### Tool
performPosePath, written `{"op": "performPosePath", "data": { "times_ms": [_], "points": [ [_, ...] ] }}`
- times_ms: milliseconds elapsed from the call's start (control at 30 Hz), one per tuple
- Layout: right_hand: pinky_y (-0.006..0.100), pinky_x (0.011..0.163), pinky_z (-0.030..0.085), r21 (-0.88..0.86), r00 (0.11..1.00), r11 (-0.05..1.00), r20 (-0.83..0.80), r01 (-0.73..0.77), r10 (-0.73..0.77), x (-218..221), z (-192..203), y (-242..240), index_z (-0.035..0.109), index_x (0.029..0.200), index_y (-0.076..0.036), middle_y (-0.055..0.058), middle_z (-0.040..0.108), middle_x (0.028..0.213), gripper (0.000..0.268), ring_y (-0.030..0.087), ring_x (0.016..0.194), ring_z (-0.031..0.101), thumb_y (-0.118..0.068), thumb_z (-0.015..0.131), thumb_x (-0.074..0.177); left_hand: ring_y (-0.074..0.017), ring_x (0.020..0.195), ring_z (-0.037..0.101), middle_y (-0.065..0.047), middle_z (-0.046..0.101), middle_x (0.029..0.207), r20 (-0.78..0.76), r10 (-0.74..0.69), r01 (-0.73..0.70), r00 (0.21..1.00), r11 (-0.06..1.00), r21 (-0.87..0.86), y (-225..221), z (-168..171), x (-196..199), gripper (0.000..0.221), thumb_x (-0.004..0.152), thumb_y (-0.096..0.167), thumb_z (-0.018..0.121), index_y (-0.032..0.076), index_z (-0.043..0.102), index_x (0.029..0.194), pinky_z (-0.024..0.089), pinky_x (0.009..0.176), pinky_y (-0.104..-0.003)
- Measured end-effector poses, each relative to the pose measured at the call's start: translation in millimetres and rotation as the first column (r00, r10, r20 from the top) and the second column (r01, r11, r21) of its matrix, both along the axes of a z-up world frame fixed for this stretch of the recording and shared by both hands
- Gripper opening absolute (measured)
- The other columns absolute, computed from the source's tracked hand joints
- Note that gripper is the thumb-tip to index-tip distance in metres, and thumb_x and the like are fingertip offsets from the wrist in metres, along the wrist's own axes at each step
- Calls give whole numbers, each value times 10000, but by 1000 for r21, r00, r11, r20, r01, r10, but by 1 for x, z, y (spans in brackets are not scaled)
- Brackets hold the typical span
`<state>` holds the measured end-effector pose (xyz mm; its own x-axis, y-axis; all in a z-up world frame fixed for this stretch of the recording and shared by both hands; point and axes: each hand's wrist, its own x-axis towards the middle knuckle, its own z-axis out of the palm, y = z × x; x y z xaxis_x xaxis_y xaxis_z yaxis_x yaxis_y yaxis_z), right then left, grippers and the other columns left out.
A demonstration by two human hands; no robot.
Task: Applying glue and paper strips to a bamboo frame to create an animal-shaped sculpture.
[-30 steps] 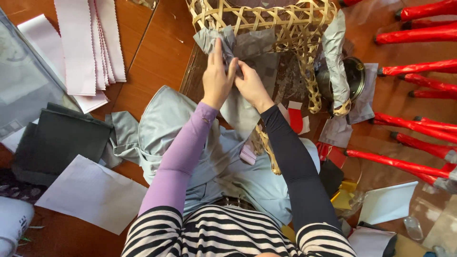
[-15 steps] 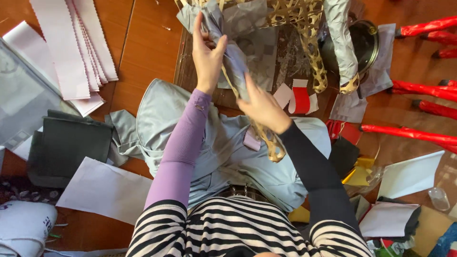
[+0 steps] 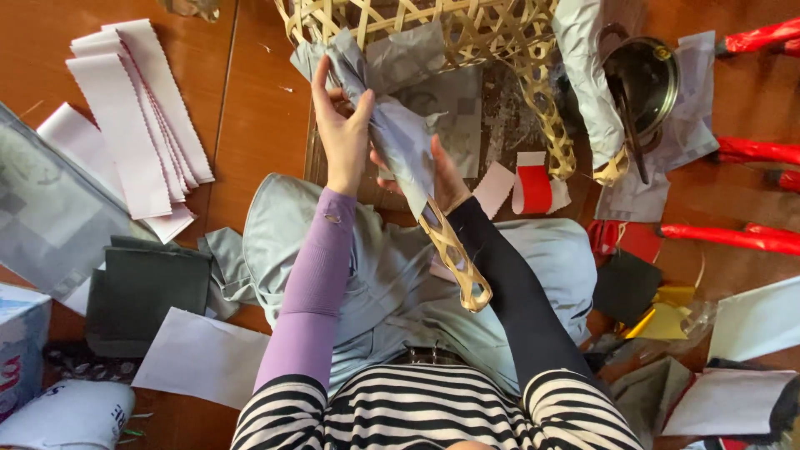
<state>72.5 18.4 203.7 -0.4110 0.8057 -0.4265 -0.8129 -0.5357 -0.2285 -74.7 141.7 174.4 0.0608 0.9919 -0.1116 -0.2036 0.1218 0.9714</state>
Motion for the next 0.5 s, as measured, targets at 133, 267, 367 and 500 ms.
{"op": "performPosePath", "data": {
  "times_ms": [133,267,367,500],
  "points": [
    [495,1138,424,237,972,946,15,223,-233,31,-48,-10,415,1535,46,260,540,1452,633,375,1333,522,-439,363,1131,-79,859,572,17,547,1005,47,-15,17,999,999,-48,-2,2,0,799,944,-25,778,170,366,1601,518,753,-226],
    [363,1303,213,187,532,981,836,-49,-132,25,6,13,336,1580,75,226,362,1674,724,285,1583,315,-486,377,1125,-86,855,556,10,540,1008,35,-9,10,999,999,-42,-4,6,3,797,942,-5,779,156,347,1592,505,749,-233],
    [365,1267,226,-65,419,926,879,-371,229,-6,38,22,186,1581,45,196,225,1664,738,284,1562,271,-485,318,1084,-127,864,522,-26,524,1011,-167,107,-101,980,994,44,-15,3,7,753,945,77,793,91,332,1540,497,771,-275],
    [382,1273,273,-154,90,805,965,-574,248,-33,66,37,273,1603,-8,212,366,1641,702,287,1558,335,-502,248,1104,-189,1130,574,-89,555,1275,108,14,-23,994,997,79,-72,-19,7,424,1159,274,544,26,381,1462,504,1009,-338]
  ]
}}
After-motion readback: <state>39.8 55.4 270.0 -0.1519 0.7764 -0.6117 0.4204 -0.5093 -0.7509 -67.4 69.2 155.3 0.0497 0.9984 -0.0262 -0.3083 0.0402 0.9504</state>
